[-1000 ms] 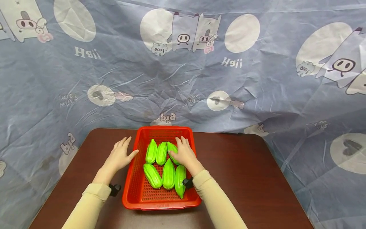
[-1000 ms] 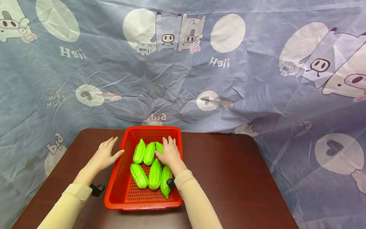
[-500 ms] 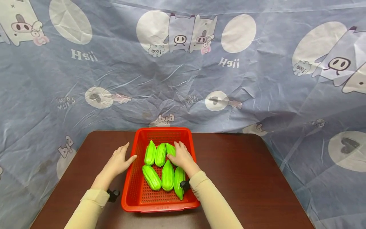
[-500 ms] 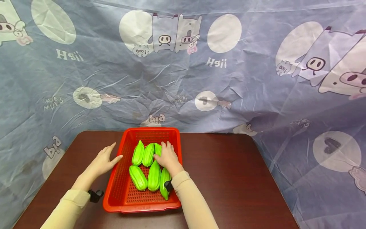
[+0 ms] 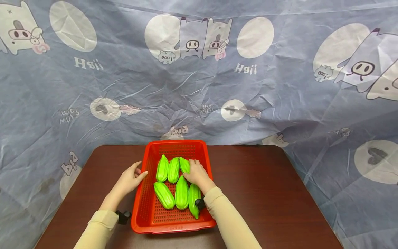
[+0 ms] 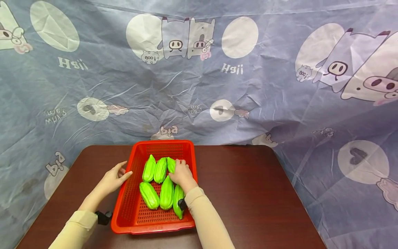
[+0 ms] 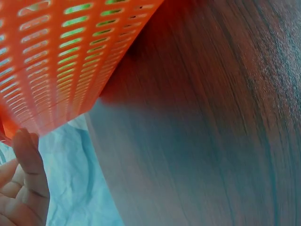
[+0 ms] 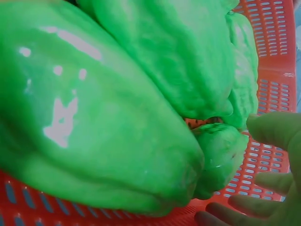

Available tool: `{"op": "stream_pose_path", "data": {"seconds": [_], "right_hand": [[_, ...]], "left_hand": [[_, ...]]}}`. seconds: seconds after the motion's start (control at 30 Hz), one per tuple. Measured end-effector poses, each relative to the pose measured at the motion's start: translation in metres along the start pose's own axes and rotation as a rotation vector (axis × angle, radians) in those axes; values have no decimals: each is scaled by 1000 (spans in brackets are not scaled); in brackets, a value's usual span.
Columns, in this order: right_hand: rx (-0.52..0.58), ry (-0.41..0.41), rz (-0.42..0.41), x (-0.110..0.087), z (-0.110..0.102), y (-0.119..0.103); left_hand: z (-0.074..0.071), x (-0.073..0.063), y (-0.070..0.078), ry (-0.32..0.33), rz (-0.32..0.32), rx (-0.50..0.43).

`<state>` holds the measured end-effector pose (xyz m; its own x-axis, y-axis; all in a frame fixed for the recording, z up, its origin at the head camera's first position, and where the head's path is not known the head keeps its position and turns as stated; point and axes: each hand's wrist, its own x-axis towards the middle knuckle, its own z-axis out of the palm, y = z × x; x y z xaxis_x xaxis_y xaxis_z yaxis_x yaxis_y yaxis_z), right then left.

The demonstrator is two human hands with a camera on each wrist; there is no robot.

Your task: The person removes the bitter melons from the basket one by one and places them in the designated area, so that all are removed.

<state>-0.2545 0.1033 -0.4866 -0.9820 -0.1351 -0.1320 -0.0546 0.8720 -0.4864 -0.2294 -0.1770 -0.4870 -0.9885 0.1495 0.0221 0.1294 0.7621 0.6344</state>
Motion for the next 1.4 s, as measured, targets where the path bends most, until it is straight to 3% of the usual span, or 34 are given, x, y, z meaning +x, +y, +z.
{"op": "stream_pose_path", "data": {"seconds": [0.5, 0.87, 1.4], "right_hand": [[-37, -55, 2, 6, 6, 4], [-53, -51, -8, 11, 8, 6], [35, 90, 14, 6, -2, 1]], "left_hand": [[3, 3, 4, -23, -19, -110], [2, 0, 5, -37, -29, -124], [2, -2, 8, -33, -51, -107]]}}
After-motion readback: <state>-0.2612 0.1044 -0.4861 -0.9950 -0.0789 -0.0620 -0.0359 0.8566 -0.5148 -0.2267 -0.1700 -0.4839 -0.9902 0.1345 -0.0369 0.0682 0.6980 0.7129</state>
